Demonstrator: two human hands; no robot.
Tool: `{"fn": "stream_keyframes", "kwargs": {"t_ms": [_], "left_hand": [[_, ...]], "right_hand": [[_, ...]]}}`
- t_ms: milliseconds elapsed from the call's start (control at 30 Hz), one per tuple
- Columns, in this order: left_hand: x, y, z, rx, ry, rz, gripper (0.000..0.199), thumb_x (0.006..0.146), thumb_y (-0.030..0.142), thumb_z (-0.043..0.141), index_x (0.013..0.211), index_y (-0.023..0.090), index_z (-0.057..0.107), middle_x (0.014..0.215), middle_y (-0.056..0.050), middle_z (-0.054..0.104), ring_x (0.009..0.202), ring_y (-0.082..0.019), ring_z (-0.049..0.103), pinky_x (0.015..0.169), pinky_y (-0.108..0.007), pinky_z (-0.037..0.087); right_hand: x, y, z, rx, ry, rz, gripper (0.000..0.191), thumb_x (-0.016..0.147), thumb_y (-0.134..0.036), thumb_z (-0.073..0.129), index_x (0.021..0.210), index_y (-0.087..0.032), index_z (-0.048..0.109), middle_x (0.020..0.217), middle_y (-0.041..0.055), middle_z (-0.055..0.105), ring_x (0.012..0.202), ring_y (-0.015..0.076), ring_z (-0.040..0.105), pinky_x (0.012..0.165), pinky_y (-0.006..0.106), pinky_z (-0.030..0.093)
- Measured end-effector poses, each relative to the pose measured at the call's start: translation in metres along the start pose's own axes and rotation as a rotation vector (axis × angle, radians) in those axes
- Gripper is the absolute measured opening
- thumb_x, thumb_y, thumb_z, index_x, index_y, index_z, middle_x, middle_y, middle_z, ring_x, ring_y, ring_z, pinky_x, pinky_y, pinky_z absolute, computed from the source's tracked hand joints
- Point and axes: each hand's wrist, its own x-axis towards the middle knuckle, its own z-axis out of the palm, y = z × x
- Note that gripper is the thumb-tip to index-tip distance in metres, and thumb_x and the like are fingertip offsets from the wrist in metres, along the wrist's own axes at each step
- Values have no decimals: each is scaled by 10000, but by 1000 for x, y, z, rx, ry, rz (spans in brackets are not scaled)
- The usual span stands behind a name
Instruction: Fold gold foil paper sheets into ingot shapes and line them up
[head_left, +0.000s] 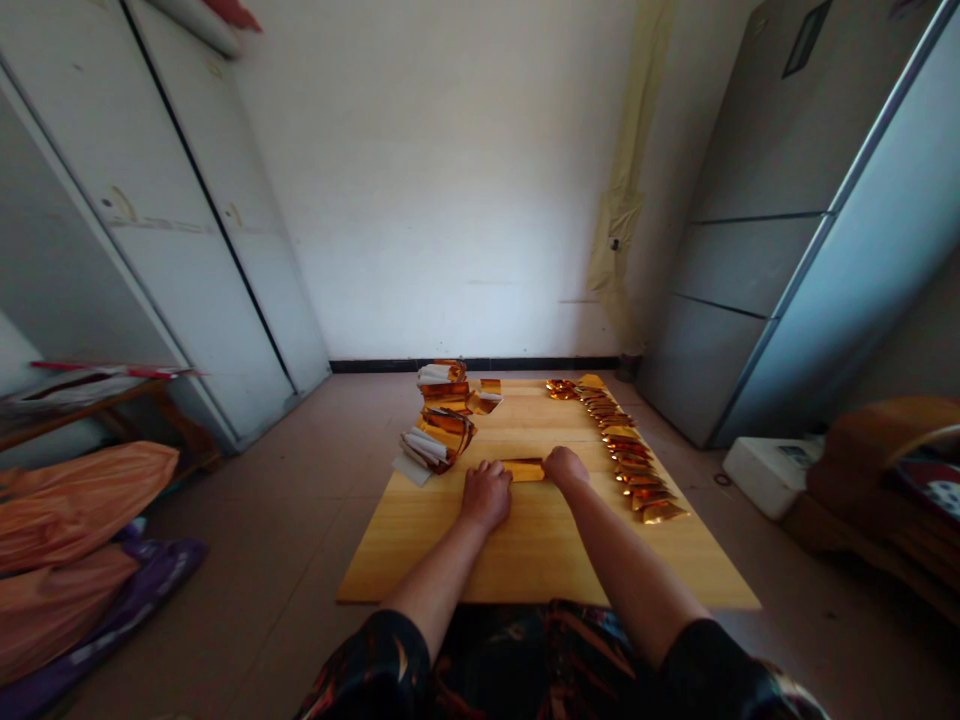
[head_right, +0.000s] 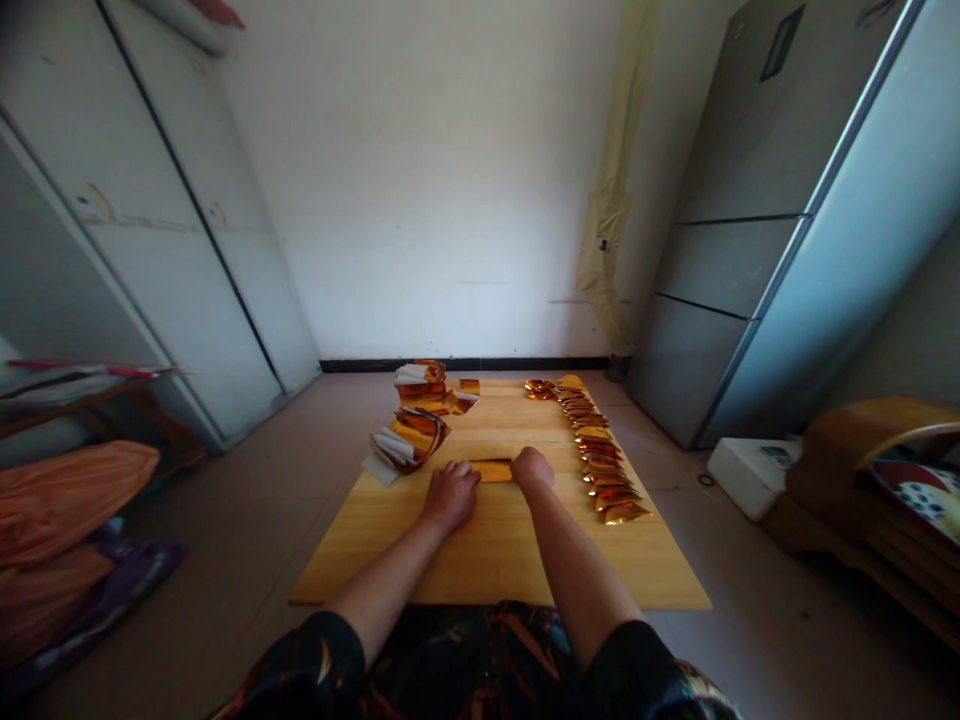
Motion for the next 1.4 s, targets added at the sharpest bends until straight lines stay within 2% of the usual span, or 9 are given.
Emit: {"fn": "stream_keyframes", "kwargs": {"t_ms": [100, 200, 367, 600, 1000, 1133, 1200, 1300, 1400], "left_hand": [[0, 0, 0, 5, 10, 7, 266, 860, 163, 418, 999, 233, 634, 1032, -84, 580, 1028, -234, 458, 817, -376, 342], [-1, -1, 0, 6, 13, 19, 280, 848, 165, 427, 1026, 239, 631, 1039, -79, 575, 1027, -232, 457, 818, -373, 346], [-2, -1, -1, 4, 24, 30, 265, 851, 169, 423, 1009, 221, 630, 1027, -82, 578, 1012, -236, 468, 808, -370, 352], [-1, 0, 0, -2, 19, 24, 240, 855, 170, 430, 982, 224, 626, 1024, -74, 585, 1019, -240, 472, 800, -374, 339], [-2, 0, -1, -9, 16, 2, 248, 856, 170, 426, 981, 229, 632, 1034, -75, 588, 1031, -237, 463, 819, -377, 330], [-1, -1, 1, -5, 30, 6, 256, 867, 186, 408, 968, 229, 639, 1017, -77, 588, 1017, -237, 465, 807, -375, 341], [-1, 0, 0, -5, 19, 0, 269, 864, 183, 408, 985, 234, 643, 1025, -80, 586, 1021, -234, 463, 814, -373, 344], [-1, -1, -1, -6, 11, -11, 284, 854, 177, 420, 1009, 243, 648, 1042, -79, 587, 1034, -232, 460, 819, -371, 348], [1, -2, -1, -31, 3, -29, 270, 850, 211, 452, 1014, 261, 660, 1065, -69, 593, 1043, -230, 466, 814, -363, 354]], "right_hand": [[-11, -10, -3, 86, -49, 20, 344, 770, -362, 536, 1039, -176, 642, 1024, 122, 687, 932, 220, 650, 711, 273, 469], [-24, -24, -4, 78, -120, 29, 497, 664, -440, 647, 1090, -188, 607, 1111, 120, 651, 1020, 261, 608, 791, 343, 459], [-37, -40, -3, -24, -76, 54, 662, 628, -539, 677, 1167, -175, 554, 1207, 159, 576, 1130, 300, 530, 887, 456, 407], [-32, -37, -4, -13, -122, 77, 682, 601, -482, 729, 1183, -185, 534, 1230, 144, 567, 1155, 292, 518, 912, 450, 408], [-3, -4, 0, 22, -131, 2, 380, 596, -166, 719, 969, -138, 651, 1021, 128, 682, 966, 229, 640, 740, 250, 482], [-8, 1, -4, 42, -69, -11, 252, 717, -131, 583, 959, -143, 656, 998, 110, 691, 940, 196, 641, 714, 215, 461], [-12, -1, -4, 83, 22, -31, 268, 766, -128, 507, 992, -166, 645, 1006, 80, 689, 926, 172, 637, 706, 205, 451], [-18, -8, 0, 197, 119, -171, 274, 759, -114, 497, 969, -198, 651, 979, 27, 691, 888, 144, 628, 713, 192, 440], [-20, -16, 8, 219, 10, -301, 236, 743, -121, 535, 908, -216, 674, 921, -2, 700, 855, 133, 623, 716, 184, 431]]}}
